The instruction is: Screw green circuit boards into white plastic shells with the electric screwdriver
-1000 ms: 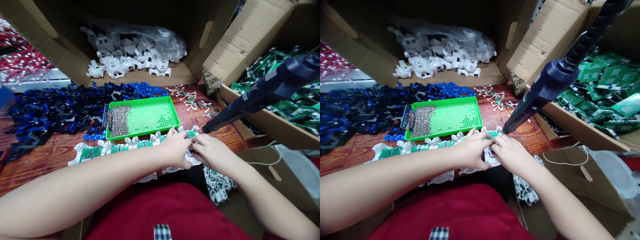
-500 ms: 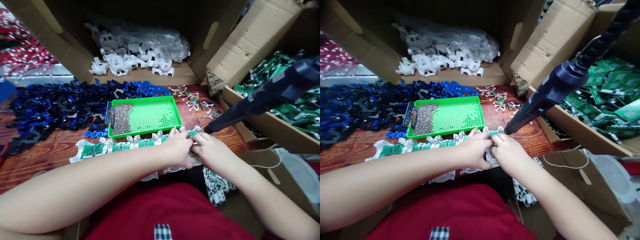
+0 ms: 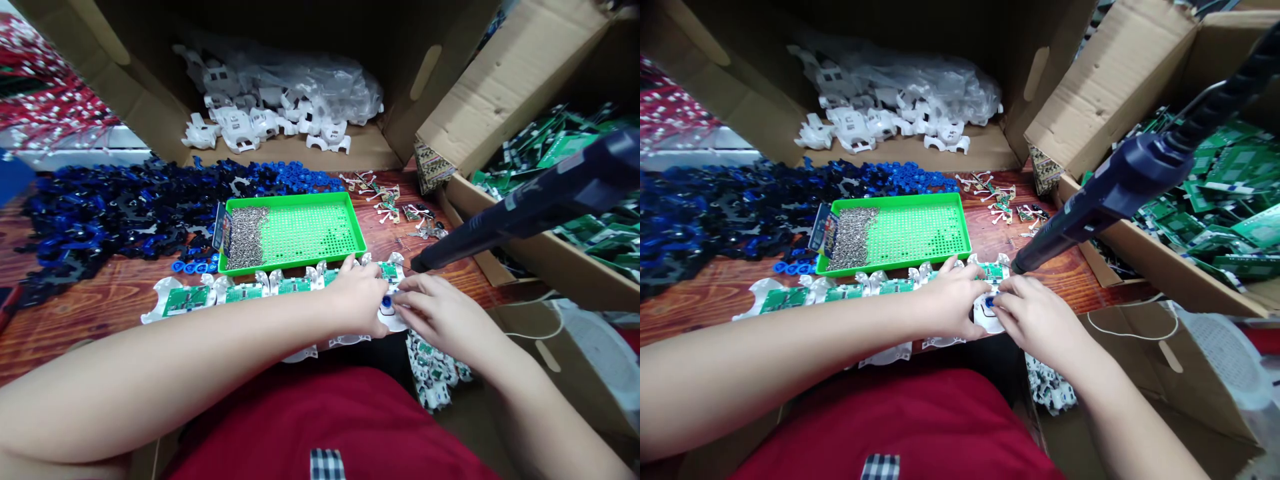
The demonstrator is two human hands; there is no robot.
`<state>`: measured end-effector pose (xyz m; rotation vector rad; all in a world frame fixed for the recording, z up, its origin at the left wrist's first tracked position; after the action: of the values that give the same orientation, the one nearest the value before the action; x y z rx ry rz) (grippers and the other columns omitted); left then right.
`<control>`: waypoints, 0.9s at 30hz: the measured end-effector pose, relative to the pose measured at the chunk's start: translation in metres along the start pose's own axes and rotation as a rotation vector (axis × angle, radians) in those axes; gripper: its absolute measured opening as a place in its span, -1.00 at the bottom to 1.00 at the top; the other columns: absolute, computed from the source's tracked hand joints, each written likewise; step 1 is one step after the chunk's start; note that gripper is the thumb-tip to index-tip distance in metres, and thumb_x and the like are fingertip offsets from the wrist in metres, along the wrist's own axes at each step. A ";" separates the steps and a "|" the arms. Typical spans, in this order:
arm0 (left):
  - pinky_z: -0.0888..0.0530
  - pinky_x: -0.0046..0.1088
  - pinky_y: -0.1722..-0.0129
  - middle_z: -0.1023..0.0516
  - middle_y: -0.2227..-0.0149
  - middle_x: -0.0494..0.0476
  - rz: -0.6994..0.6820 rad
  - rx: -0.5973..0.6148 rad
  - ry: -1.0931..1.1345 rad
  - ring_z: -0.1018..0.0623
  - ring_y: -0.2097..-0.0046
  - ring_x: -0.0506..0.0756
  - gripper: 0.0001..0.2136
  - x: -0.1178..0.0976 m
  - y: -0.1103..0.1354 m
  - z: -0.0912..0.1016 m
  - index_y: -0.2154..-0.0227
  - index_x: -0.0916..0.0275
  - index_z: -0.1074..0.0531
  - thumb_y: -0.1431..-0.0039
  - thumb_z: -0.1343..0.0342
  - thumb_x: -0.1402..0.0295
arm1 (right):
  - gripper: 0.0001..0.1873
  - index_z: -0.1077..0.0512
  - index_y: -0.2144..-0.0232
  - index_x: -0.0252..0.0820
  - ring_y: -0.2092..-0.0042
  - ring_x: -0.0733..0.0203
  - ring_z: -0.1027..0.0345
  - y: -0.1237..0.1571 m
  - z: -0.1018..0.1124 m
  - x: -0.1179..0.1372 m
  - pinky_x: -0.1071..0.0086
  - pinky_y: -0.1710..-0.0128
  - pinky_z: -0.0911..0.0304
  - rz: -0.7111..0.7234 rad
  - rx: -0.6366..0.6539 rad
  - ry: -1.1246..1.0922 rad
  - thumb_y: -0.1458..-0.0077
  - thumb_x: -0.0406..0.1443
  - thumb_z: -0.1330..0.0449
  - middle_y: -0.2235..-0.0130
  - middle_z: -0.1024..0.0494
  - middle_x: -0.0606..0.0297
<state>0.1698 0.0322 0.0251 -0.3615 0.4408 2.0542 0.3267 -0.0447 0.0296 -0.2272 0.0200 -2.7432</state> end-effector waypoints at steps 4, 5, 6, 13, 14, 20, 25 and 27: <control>0.05 0.07 -0.16 -0.41 0.14 0.26 -0.018 -0.017 -0.030 -0.40 0.04 0.28 -0.49 -0.001 0.002 -0.002 0.18 0.32 -0.44 0.14 -0.15 0.04 | -0.80 -0.40 0.18 -0.15 0.15 0.23 -0.32 0.013 -0.003 0.002 0.31 0.17 -0.32 0.009 -0.127 -0.128 -0.10 -0.32 -0.10 0.17 -0.42 0.22; 0.05 0.06 -0.16 -0.41 0.14 0.27 -0.024 -0.023 -0.043 -0.39 0.03 0.28 -0.49 -0.001 0.003 -0.002 0.17 0.33 -0.43 0.13 -0.14 0.05 | -0.79 -0.39 0.18 -0.15 0.16 0.24 -0.32 0.017 -0.005 0.003 0.33 0.18 -0.32 0.003 -0.192 -0.171 -0.08 -0.34 -0.12 0.18 -0.42 0.22; 0.05 0.06 -0.16 -0.42 0.14 0.28 -0.029 -0.031 -0.056 -0.39 0.02 0.29 -0.48 -0.001 0.005 -0.003 0.16 0.35 -0.43 0.11 -0.14 0.04 | -0.79 -0.40 0.20 -0.15 0.17 0.25 -0.33 0.022 -0.008 0.003 0.34 0.20 -0.32 -0.020 -0.291 -0.215 -0.05 -0.37 -0.14 0.20 -0.43 0.23; 0.09 0.07 -0.17 -0.41 0.02 0.36 -0.064 -0.068 -0.130 -0.37 -0.04 0.32 -0.44 -0.003 0.010 -0.003 0.05 0.38 -0.36 0.03 -0.09 0.04 | -0.80 -0.30 0.18 -0.22 0.21 0.20 -0.32 0.039 -0.026 -0.016 0.20 0.17 -0.26 -0.484 -1.034 -0.295 -0.09 -0.34 -0.07 0.24 -0.37 0.18; 0.08 0.07 -0.17 -0.41 0.01 0.38 -0.067 -0.075 -0.136 -0.36 -0.05 0.32 -0.42 -0.004 0.011 -0.001 0.03 0.39 -0.34 0.02 -0.08 0.03 | -0.77 -0.27 0.14 -0.24 0.22 0.21 -0.33 0.034 -0.025 -0.025 0.21 0.18 -0.27 -0.529 -1.031 -0.307 -0.13 -0.32 -0.03 0.23 -0.38 0.16; 0.08 0.03 -0.19 -0.36 -0.07 0.38 -0.071 -0.143 -0.176 -0.30 -0.13 0.28 -0.42 -0.012 0.038 0.024 -0.06 0.38 -0.24 -0.08 -0.02 0.05 | -0.78 -0.38 0.26 -0.24 0.27 0.23 -0.39 -0.039 -0.010 -0.100 0.33 0.24 -0.32 -0.527 -0.545 -0.352 -0.10 -0.21 -0.09 0.29 -0.49 0.23; 0.02 0.10 -0.17 -0.40 -0.07 0.25 0.028 -0.295 -0.260 -0.35 -0.11 0.26 -0.64 0.002 0.101 0.047 0.01 0.22 -0.33 -0.15 0.02 0.22 | -0.76 -0.38 0.23 -0.27 0.24 0.30 -0.36 -0.108 -0.017 -0.121 0.29 0.21 -0.33 -0.454 -0.133 -0.258 -0.14 -0.21 -0.08 0.23 -0.46 0.25; 0.04 0.12 -0.17 -0.45 -0.03 0.19 0.068 -0.400 -0.318 -0.39 -0.08 0.24 -0.69 0.014 0.133 0.049 0.03 0.15 -0.34 -0.16 0.01 0.28 | -0.75 -0.37 0.21 -0.27 0.23 0.30 -0.36 -0.122 -0.022 -0.118 0.29 0.21 -0.34 -0.450 -0.050 -0.209 -0.15 -0.20 -0.07 0.20 -0.45 0.24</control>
<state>0.0431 0.0029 0.0841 -0.2497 -0.1558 2.2138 0.3850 0.1122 -0.0048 -0.5965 -0.0216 -3.1488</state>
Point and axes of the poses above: each hand's wrist, its own y-axis away from the middle knuckle, its own z-axis out of the back of the hand, x = y × z, the point moved 1 cm from there along -y, towards the middle knuckle
